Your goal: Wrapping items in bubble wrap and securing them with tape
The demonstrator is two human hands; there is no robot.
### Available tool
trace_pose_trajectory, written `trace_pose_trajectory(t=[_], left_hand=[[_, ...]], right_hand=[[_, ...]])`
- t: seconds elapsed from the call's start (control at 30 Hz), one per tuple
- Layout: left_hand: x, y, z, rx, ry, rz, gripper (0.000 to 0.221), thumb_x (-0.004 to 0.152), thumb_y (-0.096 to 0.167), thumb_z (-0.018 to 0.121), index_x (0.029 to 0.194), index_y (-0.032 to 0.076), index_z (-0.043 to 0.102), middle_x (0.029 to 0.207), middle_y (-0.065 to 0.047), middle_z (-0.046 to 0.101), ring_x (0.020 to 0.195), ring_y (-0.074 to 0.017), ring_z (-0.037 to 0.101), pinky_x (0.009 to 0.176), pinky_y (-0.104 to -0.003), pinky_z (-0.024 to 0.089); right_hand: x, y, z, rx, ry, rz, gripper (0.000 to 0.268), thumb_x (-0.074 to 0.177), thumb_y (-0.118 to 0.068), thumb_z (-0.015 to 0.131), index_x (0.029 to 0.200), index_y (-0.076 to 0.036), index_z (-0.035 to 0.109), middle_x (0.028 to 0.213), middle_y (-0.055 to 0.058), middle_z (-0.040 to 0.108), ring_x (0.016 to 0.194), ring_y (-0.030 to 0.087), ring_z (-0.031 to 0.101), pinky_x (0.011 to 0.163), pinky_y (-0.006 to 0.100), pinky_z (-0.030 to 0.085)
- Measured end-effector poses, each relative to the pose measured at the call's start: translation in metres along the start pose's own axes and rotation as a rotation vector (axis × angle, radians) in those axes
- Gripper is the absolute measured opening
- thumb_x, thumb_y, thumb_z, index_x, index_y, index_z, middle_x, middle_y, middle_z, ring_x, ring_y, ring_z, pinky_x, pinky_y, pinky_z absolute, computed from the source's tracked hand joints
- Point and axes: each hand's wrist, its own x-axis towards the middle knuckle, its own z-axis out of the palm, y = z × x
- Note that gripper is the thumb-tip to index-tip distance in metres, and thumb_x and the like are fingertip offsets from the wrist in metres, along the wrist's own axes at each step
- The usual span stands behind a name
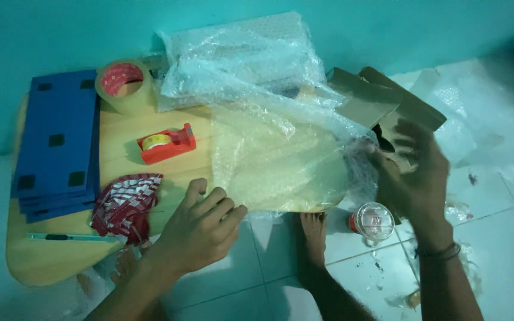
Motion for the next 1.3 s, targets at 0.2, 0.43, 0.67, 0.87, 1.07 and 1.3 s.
trace_pose_trajectory(t=[0.2, 0.43, 0.67, 0.87, 1.07, 1.3], left_hand=[[0.004, 0.013, 0.005, -0.03, 0.002, 0.005, 0.045, 0.086, 0.045, 0.075, 0.106, 0.006, 0.068, 0.097, -0.01, 0.061, 0.09, -0.0272, 0.052, 0.093, -0.052, 0.035], [0.013, 0.036, 0.046, -0.133, 0.039, 0.061, 0.022, 0.093, 0.012, 0.071, 0.11, -0.002, 0.073, 0.095, -0.015, 0.067, 0.084, -0.0251, 0.058, 0.085, -0.046, 0.044], [0.003, 0.041, 0.052, -0.055, 0.169, 0.086, 0.013, 0.092, 0.005, 0.068, 0.101, -0.001, 0.074, 0.097, -0.015, 0.069, 0.081, -0.0248, 0.061, 0.088, -0.047, 0.047], [-0.013, 0.04, 0.079, 0.029, 0.192, 0.113, 0.002, 0.093, 0.003, 0.073, 0.091, 0.004, 0.074, 0.09, -0.01, 0.069, 0.073, -0.0179, 0.057, 0.085, -0.038, 0.05], [-0.009, 0.038, 0.063, 0.043, 0.222, 0.145, 0.005, 0.087, 0.0, 0.071, 0.092, -0.001, 0.073, 0.092, -0.012, 0.066, 0.075, -0.0209, 0.055, 0.087, -0.039, 0.051], [-0.014, 0.045, 0.067, -0.175, 0.255, -0.039, 0.01, 0.091, 0.0, 0.069, 0.101, -0.001, 0.072, 0.103, -0.016, 0.07, 0.086, -0.0238, 0.066, 0.09, -0.046, 0.05]], right_hand=[[-0.055, -0.026, 0.03, -0.281, -0.093, -0.442, 0.045, 0.072, -0.037, 0.091, 0.105, -0.012, 0.074, 0.113, 0.009, 0.064, 0.105, 0.025, 0.057, 0.083, 0.037, 0.048], [-0.055, -0.039, 0.07, -0.341, -0.306, -0.715, 0.04, 0.08, -0.029, 0.084, 0.117, -0.017, 0.073, 0.127, 0.005, 0.069, 0.123, 0.026, 0.059, 0.105, 0.048, 0.044], [-0.055, -0.041, 0.08, -0.339, -0.225, -0.72, 0.027, 0.081, -0.021, 0.079, 0.108, -0.021, 0.078, 0.117, 0.001, 0.074, 0.106, 0.02, 0.064, 0.104, 0.053, 0.041], [-0.057, -0.024, 0.09, -0.48, -0.314, -0.682, 0.035, 0.085, -0.034, 0.078, 0.118, -0.024, 0.072, 0.117, 0.0, 0.067, 0.107, 0.023, 0.056, 0.105, 0.057, 0.036], [-0.056, -0.03, 0.097, -0.449, -0.237, -0.684, 0.022, 0.087, -0.031, 0.078, 0.104, -0.018, 0.075, 0.118, 0.001, 0.069, 0.103, 0.025, 0.057, 0.099, 0.054, 0.038], [-0.066, -0.029, 0.104, -0.37, -0.17, -0.68, 0.034, 0.085, -0.05, 0.079, 0.103, -0.022, 0.074, 0.111, 0.001, 0.067, 0.112, 0.025, 0.056, 0.107, 0.058, 0.038]])
